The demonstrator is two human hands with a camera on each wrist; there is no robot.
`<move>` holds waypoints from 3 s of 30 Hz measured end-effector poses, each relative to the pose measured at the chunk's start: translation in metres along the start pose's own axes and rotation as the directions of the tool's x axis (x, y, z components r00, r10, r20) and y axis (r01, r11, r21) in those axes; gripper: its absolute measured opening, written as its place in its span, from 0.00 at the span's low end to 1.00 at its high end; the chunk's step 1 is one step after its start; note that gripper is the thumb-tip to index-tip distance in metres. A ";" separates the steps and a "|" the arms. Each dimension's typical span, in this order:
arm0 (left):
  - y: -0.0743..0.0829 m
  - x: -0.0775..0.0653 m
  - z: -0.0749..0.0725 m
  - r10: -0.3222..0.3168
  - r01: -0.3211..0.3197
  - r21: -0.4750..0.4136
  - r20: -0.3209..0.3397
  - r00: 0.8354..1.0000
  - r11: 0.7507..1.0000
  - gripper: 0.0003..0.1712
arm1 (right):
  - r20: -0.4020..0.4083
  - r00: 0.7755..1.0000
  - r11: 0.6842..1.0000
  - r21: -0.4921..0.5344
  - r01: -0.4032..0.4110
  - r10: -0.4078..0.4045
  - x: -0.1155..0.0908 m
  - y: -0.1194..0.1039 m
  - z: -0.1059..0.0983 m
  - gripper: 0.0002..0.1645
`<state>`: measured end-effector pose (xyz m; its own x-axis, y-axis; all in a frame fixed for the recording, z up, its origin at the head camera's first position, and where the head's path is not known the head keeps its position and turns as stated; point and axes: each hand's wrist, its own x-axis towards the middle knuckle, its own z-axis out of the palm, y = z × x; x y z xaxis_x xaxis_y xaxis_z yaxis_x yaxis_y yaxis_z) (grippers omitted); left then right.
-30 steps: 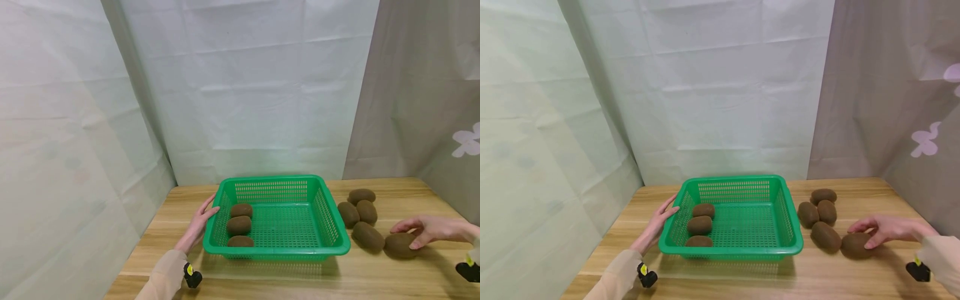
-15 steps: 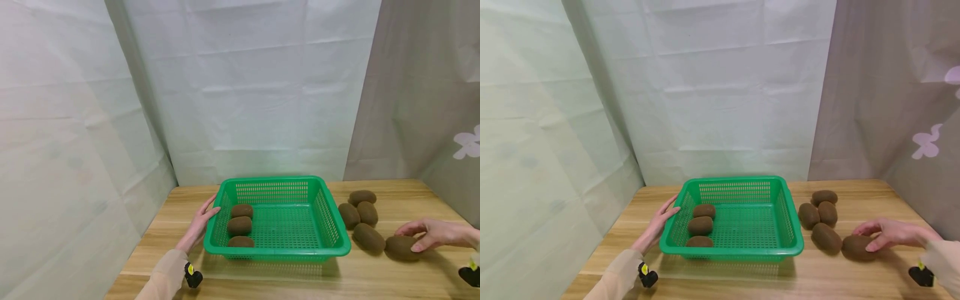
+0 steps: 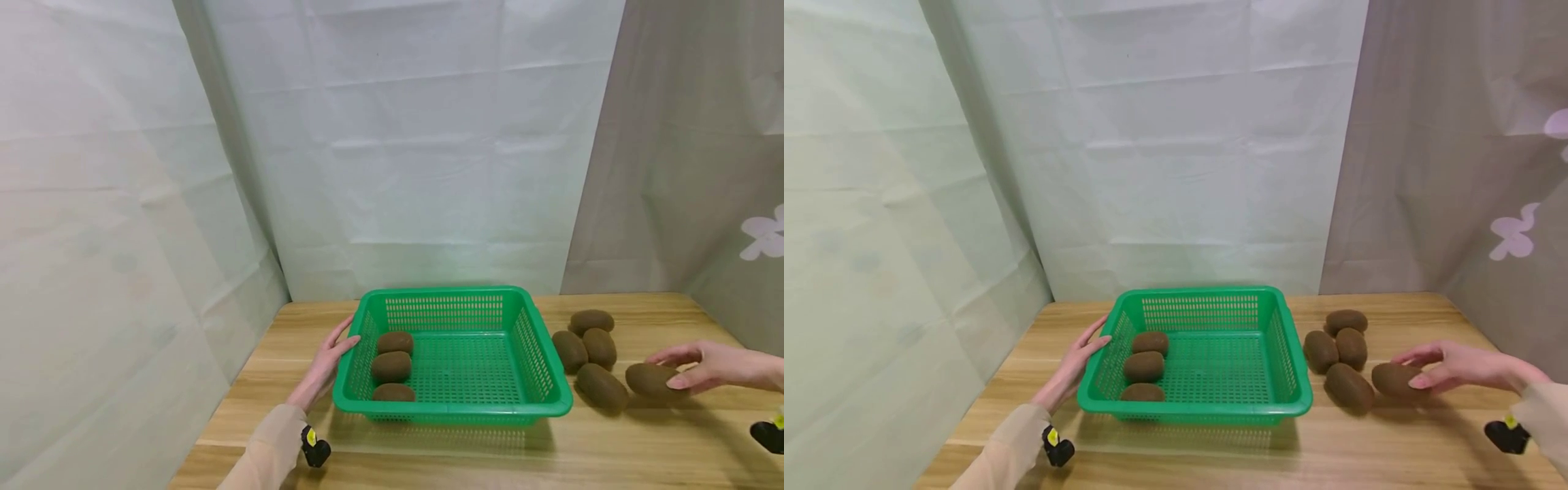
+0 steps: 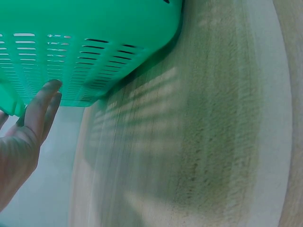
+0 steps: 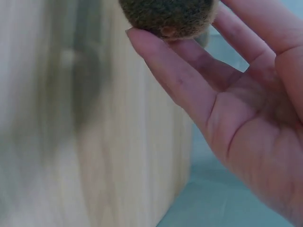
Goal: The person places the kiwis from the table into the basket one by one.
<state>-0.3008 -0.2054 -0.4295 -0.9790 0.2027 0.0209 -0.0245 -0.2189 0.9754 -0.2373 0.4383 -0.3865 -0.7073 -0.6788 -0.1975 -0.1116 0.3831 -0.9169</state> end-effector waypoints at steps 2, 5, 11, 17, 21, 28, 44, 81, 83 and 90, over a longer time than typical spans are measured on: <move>0.000 -0.001 0.000 -0.006 0.006 -0.002 -0.002 1.000 1.000 0.30 | -0.037 0.999 1.000 -0.015 -0.021 0.020 0.002 -0.007 0.000 0.22; 0.000 -0.002 0.001 -0.005 0.005 0.004 -0.007 1.000 1.000 0.30 | -0.088 0.996 0.999 -0.033 -0.025 0.022 0.007 -0.017 0.002 0.22; 0.000 -0.002 0.002 -0.003 0.003 -0.006 -0.009 1.000 1.000 0.30 | -0.190 0.982 0.991 -0.131 -0.028 0.002 0.018 -0.038 0.008 0.25; 0.000 -0.002 0.003 0.003 -0.004 -0.012 -0.018 1.000 1.000 0.30 | -0.287 0.958 0.981 -0.194 -0.033 -0.025 0.033 -0.056 0.013 0.28; 0.000 -0.003 0.002 0.000 0.000 -0.003 -0.012 1.000 1.000 0.31 | -0.329 0.943 0.980 -0.196 -0.021 -0.046 0.044 -0.068 0.018 0.28; 0.012 -0.010 0.007 -0.022 0.022 -0.004 0.027 0.999 1.000 0.33 | -0.361 0.928 0.982 -0.184 0.028 -0.094 0.066 -0.089 0.027 0.31; 0.014 -0.011 0.009 -0.016 0.017 -0.022 0.032 0.999 1.000 0.33 | -0.292 0.939 0.972 -0.199 0.126 -0.182 0.133 -0.134 0.055 0.30; 0.000 -0.003 0.006 0.012 -0.012 -0.013 0.023 1.000 1.000 0.33 | 0.181 0.983 0.989 -0.145 0.029 -0.002 0.267 -0.147 0.130 0.26; 0.000 -0.003 0.006 0.013 -0.013 -0.014 0.017 1.000 1.000 0.33 | 0.189 0.982 0.988 -0.153 0.018 0.011 0.270 -0.145 0.133 0.25; 0.002 -0.003 0.006 0.006 -0.006 -0.012 0.012 1.000 1.000 0.32 | 0.210 0.976 0.983 -0.180 -0.022 0.060 0.278 -0.135 0.138 0.23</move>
<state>-0.2964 -0.2011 -0.4268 -0.9766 0.2130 0.0292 -0.0213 -0.2312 0.9727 -0.3229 0.1113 -0.3659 -0.5501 -0.7711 -0.3206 -0.2199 0.5041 -0.8352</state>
